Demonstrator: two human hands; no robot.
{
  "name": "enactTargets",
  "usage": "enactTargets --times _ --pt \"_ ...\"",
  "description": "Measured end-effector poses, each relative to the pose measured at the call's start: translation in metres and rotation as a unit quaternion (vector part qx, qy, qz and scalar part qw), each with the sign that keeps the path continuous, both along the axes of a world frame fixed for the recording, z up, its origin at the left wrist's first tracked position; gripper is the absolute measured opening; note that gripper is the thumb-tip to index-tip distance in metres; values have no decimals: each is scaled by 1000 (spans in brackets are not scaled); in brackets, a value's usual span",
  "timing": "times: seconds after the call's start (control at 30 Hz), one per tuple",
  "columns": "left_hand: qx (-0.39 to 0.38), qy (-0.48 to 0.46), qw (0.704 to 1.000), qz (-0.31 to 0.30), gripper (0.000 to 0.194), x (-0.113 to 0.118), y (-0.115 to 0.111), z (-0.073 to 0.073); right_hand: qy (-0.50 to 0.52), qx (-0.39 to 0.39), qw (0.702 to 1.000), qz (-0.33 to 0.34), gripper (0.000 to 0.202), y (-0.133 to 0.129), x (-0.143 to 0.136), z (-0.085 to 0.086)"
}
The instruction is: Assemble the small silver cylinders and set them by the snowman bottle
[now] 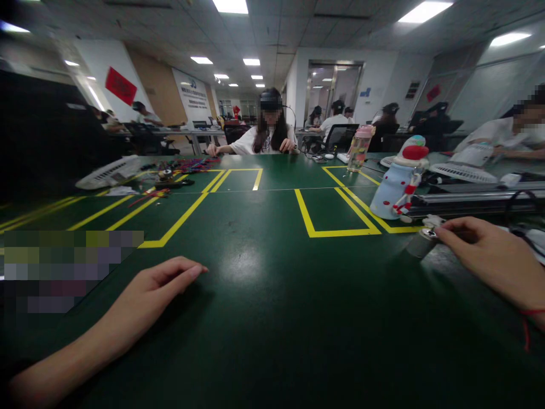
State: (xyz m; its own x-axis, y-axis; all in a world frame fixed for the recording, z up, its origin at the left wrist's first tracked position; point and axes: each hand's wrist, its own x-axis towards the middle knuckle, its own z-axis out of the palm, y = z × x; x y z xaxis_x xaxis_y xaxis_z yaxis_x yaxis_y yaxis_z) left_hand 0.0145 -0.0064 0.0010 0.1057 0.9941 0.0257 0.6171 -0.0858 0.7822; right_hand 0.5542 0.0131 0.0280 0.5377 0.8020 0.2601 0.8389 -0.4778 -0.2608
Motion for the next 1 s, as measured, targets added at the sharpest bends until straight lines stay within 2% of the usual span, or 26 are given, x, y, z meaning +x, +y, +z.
enactTargets --times 0.1,0.23,0.37,0.53,0.77,0.87,0.93,1.0 --pt "-1 -2 1000 4 36 -1 0 -1 -19 -5 1000 6 41 2 5 -4" --pt "-1 -9 1000 2 35 -2 -1 -1 -19 -15 999 29 39 1 -2 -2" --pt "-7 -12 1000 5 34 -2 -2 -1 -2 -32 999 18 36 0 -3 0" --pt "-6 -11 1000 5 34 -2 -1 -1 -4 17 1000 22 48 1 -2 -4" --pt "-6 -15 1000 4 33 -2 0 -1 48 36 998 23 31 -2 -16 -3" --pt "-10 -18 1000 6 33 -3 0 -1 87 57 994 40 40 -4 -17 -10" --pt "-11 -18 1000 10 34 -2 0 -1 67 84 993 56 50 -6 -24 -16" --pt "-9 -19 1000 13 35 -1 0 -1 20 136 986 91 49 -9 -43 -23"
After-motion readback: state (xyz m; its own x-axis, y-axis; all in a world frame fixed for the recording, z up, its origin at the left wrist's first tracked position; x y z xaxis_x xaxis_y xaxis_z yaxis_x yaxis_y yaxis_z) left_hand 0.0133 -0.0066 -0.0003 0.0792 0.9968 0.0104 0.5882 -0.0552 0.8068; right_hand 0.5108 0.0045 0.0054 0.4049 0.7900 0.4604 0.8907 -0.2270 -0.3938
